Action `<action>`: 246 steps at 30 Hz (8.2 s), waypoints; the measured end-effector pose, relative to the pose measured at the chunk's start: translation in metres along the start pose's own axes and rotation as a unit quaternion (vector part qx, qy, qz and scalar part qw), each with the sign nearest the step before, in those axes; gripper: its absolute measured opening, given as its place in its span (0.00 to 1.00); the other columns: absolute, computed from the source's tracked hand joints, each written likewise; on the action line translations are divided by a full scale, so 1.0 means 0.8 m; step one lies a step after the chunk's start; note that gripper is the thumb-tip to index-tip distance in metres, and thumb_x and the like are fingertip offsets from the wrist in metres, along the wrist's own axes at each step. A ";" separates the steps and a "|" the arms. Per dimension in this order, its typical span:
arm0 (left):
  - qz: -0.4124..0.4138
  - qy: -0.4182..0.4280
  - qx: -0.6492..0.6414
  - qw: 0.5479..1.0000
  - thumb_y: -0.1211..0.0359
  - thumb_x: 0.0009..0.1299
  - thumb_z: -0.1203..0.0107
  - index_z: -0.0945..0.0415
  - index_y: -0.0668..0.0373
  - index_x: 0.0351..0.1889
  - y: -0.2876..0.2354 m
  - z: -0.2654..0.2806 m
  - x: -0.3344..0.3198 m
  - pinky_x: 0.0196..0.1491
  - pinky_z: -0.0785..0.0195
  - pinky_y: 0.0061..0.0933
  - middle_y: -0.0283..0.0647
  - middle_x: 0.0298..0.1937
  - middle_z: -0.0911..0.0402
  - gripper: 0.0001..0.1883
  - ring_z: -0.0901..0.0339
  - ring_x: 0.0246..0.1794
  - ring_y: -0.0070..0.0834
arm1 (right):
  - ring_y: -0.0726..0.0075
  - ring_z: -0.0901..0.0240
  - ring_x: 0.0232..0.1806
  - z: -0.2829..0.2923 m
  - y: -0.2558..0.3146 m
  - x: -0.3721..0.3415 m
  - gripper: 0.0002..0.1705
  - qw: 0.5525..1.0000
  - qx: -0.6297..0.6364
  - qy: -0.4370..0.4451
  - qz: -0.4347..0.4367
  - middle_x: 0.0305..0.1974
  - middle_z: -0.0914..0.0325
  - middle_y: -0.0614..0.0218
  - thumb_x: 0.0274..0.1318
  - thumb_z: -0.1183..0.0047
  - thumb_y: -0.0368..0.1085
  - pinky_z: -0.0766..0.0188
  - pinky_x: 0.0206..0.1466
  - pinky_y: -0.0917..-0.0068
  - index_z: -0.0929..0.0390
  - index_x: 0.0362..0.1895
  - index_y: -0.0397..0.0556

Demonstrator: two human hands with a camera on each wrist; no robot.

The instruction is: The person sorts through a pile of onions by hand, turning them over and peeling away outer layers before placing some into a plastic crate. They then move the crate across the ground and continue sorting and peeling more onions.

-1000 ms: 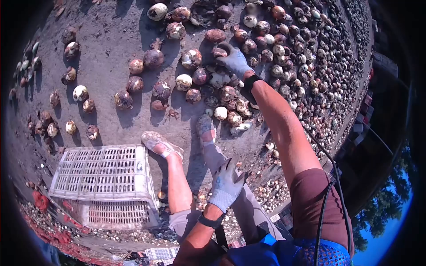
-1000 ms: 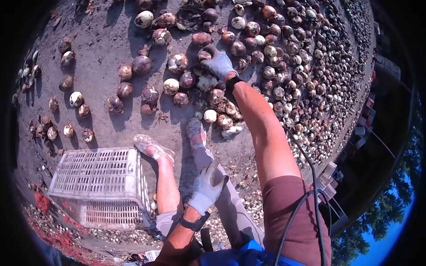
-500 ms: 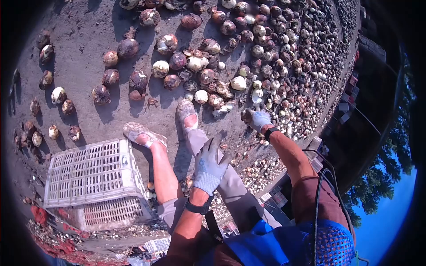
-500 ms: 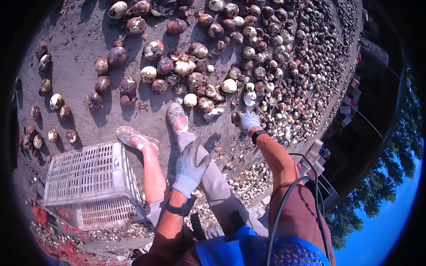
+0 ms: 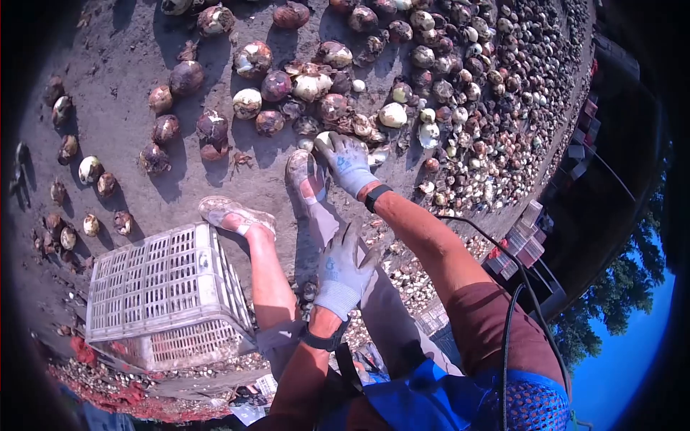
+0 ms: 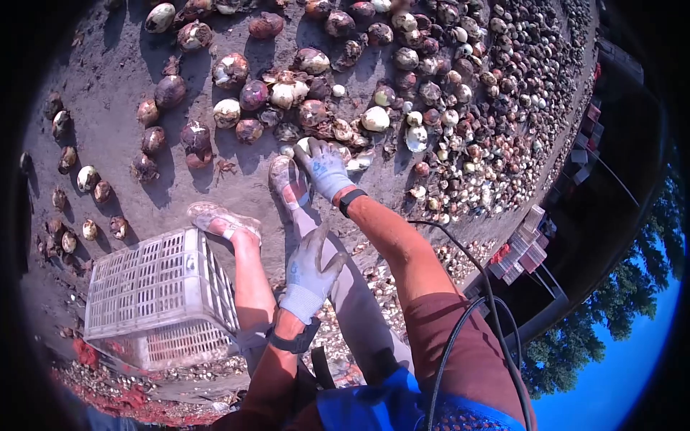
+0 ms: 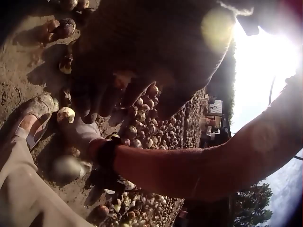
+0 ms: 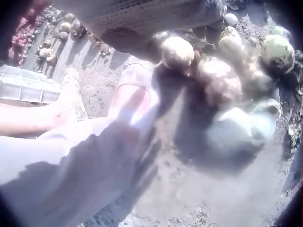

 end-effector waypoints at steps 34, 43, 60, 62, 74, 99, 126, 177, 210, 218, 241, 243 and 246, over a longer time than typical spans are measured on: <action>0.046 0.063 0.163 0.984 0.51 0.66 0.45 0.27 0.54 0.57 -0.006 0.022 0.026 0.50 0.33 0.46 0.46 0.50 0.20 0.26 0.22 0.48 0.44 | 0.64 0.28 0.57 0.254 0.326 0.136 0.34 0.733 0.613 0.224 0.191 0.55 0.26 0.55 0.52 0.40 0.38 0.30 0.60 0.68 0.35 0.63 0.43; 0.030 0.015 0.139 0.990 0.51 0.66 0.44 0.28 0.56 0.59 -0.010 0.046 0.026 0.52 0.32 0.45 0.46 0.53 0.22 0.27 0.22 0.51 0.42 | 0.41 0.35 0.61 0.241 0.395 0.134 0.35 0.888 0.268 -0.081 0.365 0.59 0.35 0.46 0.49 0.40 0.36 0.35 0.60 0.51 0.35 0.64 0.50; -0.021 -0.075 0.116 0.990 0.57 0.66 0.45 0.27 0.57 0.57 -0.012 0.055 -0.006 0.56 0.34 0.44 0.45 0.54 0.22 0.24 0.23 0.53 0.40 | 0.40 0.29 0.54 0.299 0.496 0.097 0.41 0.768 0.492 0.060 0.406 0.51 0.30 0.42 0.44 0.37 0.48 0.31 0.58 0.56 0.34 0.62 0.43; -0.025 -0.128 0.079 0.988 0.57 0.66 0.46 0.26 0.56 0.56 0.006 0.030 -0.006 0.59 0.35 0.45 0.44 0.56 0.22 0.22 0.24 0.55 0.41 | 0.43 0.25 0.50 0.299 0.559 0.018 0.34 0.670 0.487 0.067 0.557 0.54 0.31 0.46 0.50 0.40 0.47 0.26 0.50 0.53 0.31 0.60 0.47; -0.021 -0.042 0.099 0.994 0.56 0.63 0.42 0.31 0.55 0.59 -0.016 0.067 -0.004 0.43 0.31 0.45 0.45 0.47 0.24 0.27 0.23 0.45 0.41 | 0.42 0.30 0.57 0.113 0.295 0.205 0.37 0.927 -0.197 0.044 0.316 0.60 0.34 0.46 0.54 0.43 0.39 0.29 0.55 0.51 0.37 0.70 0.67; -0.028 0.025 0.144 0.989 0.51 0.65 0.44 0.32 0.55 0.62 -0.022 0.050 0.010 0.48 0.31 0.49 0.47 0.53 0.23 0.30 0.22 0.48 0.44 | 0.46 0.28 0.54 0.214 0.387 0.140 0.34 0.922 0.184 0.025 0.339 0.58 0.31 0.52 0.54 0.43 0.41 0.28 0.52 0.54 0.36 0.65 0.51; -0.012 -0.006 0.127 0.992 0.52 0.65 0.43 0.37 0.52 0.66 -0.025 0.090 0.009 0.49 0.32 0.48 0.47 0.53 0.24 0.33 0.23 0.47 0.46 | 0.61 0.23 0.45 0.168 0.160 0.347 0.25 0.454 0.882 0.106 -0.066 0.46 0.21 0.65 0.56 0.42 0.51 0.27 0.51 0.64 0.24 0.53 0.51; 0.170 -0.201 -0.860 0.436 0.51 0.73 0.49 0.25 0.53 0.51 0.172 0.080 -0.003 0.28 0.27 0.29 0.35 0.40 0.18 0.19 0.22 0.28 0.28 | 0.64 0.29 0.58 0.294 0.326 0.128 0.31 0.612 0.765 0.162 0.115 0.57 0.30 0.61 0.60 0.48 0.44 0.29 0.60 0.65 0.37 0.64 0.46; 0.155 -0.198 -0.825 0.505 0.55 0.75 0.51 0.29 0.56 0.56 0.140 0.060 0.006 0.34 0.27 0.27 0.38 0.36 0.18 0.18 0.19 0.30 0.30 | 0.49 0.27 0.53 0.283 0.508 0.112 0.35 0.820 0.399 -0.072 0.403 0.52 0.27 0.53 0.41 0.33 0.39 0.29 0.55 0.61 0.29 0.57 0.46; 0.022 -0.330 -0.839 0.433 0.56 0.72 0.43 0.30 0.54 0.54 0.165 0.028 0.050 0.24 0.31 0.23 0.38 0.36 0.20 0.18 0.20 0.25 0.27 | 0.46 0.29 0.57 0.228 0.669 0.040 0.32 0.772 0.265 0.109 0.568 0.61 0.34 0.52 0.58 0.45 0.51 0.27 0.54 0.55 0.33 0.63 0.53; 0.018 -0.386 -0.724 0.572 0.66 0.72 0.46 0.29 0.62 0.48 0.132 0.156 -0.035 0.43 0.32 0.27 0.38 0.39 0.22 0.12 0.24 0.39 0.26 | 0.44 0.26 0.52 0.278 0.779 0.020 0.34 0.607 0.432 0.115 0.657 0.55 0.29 0.51 0.44 0.34 0.46 0.27 0.51 0.56 0.27 0.58 0.52; 0.041 -0.427 -0.659 0.618 0.71 0.73 0.50 0.29 0.65 0.48 0.128 0.175 -0.052 0.47 0.34 0.29 0.40 0.40 0.23 0.09 0.27 0.42 0.28 | 0.44 0.26 0.50 0.243 0.788 -0.033 0.37 0.561 0.401 0.162 0.706 0.59 0.33 0.50 0.42 0.33 0.52 0.27 0.50 0.54 0.27 0.59 0.57; 0.059 -0.440 -0.626 0.641 0.72 0.73 0.50 0.29 0.66 0.47 0.124 0.197 -0.068 0.46 0.34 0.29 0.40 0.40 0.23 0.08 0.28 0.42 0.25 | 0.46 0.25 0.48 0.194 0.801 -0.043 0.31 0.634 0.195 0.083 0.744 0.55 0.29 0.50 0.58 0.45 0.48 0.26 0.45 0.58 0.33 0.65 0.58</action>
Point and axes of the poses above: each hand's wrist, its own x-axis towards the middle knuckle, its own z-axis out of the back of the hand, y = z × x, the point moved 7 cm from there along x, towards the middle knuckle
